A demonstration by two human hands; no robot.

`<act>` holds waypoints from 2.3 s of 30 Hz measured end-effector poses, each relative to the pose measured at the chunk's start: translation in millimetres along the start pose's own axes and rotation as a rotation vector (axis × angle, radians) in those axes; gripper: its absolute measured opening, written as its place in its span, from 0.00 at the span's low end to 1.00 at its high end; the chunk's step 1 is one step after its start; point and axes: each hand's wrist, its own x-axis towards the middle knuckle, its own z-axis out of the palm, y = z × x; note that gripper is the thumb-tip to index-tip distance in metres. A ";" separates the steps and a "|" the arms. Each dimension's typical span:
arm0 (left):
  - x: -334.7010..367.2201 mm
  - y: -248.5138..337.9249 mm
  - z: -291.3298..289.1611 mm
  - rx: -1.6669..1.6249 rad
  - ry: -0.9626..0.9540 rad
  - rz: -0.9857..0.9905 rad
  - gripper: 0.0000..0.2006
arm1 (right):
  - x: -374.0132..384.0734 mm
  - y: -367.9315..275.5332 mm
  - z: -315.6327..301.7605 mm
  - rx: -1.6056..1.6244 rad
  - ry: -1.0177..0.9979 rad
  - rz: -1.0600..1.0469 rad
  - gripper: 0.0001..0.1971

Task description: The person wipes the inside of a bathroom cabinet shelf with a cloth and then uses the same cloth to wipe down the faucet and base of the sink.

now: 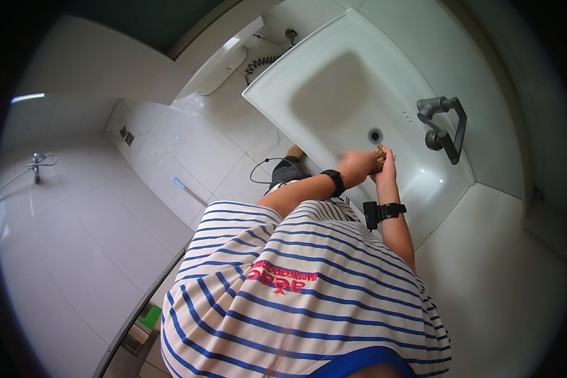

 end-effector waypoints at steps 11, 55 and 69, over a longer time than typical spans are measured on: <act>-10.3 -25.1 -41.0 -0.550 -0.031 -0.135 0.11 | -9.5 -6.6 59.0 -0.074 0.094 -0.326 0.08; -20.1 -100.5 -71.9 -1.291 -0.277 -0.080 0.06 | -22.6 -7.0 137.4 0.049 -0.342 -0.101 0.13; -23.8 -102.9 -77.3 0.191 0.471 -0.292 0.09 | -10.2 -8.9 99.2 0.053 -0.085 0.256 0.28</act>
